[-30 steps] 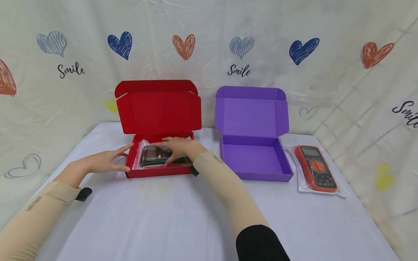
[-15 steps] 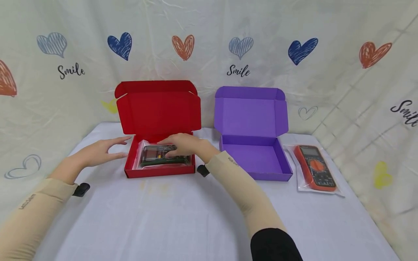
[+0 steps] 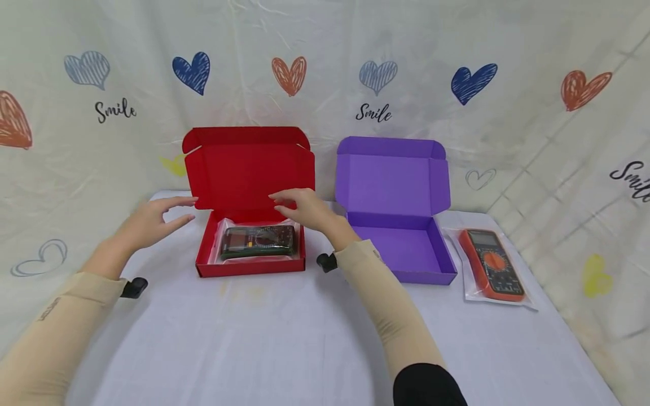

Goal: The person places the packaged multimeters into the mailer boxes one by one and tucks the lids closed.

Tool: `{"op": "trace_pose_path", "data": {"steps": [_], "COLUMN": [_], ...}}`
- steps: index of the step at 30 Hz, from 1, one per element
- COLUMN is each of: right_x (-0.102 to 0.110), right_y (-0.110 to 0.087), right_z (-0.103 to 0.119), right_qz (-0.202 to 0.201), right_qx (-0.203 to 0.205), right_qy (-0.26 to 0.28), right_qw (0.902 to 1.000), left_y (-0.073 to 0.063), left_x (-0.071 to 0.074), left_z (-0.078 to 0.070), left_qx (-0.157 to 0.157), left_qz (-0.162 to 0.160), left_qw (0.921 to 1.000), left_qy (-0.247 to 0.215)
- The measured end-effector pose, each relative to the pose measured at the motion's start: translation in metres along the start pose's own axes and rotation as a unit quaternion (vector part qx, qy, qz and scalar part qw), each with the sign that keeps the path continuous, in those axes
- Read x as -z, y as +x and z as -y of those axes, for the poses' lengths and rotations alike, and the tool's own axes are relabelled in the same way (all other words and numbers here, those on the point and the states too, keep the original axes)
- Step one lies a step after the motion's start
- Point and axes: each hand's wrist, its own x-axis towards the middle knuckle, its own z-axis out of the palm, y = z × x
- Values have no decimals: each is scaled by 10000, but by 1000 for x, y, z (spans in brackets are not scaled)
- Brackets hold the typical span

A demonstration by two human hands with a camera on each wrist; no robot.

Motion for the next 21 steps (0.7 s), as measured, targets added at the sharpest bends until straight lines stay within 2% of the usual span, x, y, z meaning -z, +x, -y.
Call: {"op": "trace_pose_path", "data": {"steps": [4,8,15,21], "right_x": [3,4,9,17], "right_y": [-2,-1,4,11], "right_z": [-6,-14,-27,-35], "right_qz": [-835,-1713,-2869,-3663], "right_qx": [266,482,783,515], "right_qy": [-73,-115,-44,294], "right_qw": [9961,9840,9547,9286], "left_y": [6,12,22,35], "left_x": [3,6,5,4], "left_z": [0,-3,-3,1], "left_qx": [-200,-190,101,463], "left_qz": [-757,-1261,-1830,-2400], "left_qw": [9968,9913,9801,9632], "left_qy": [-153,-329,-758,-1116]}}
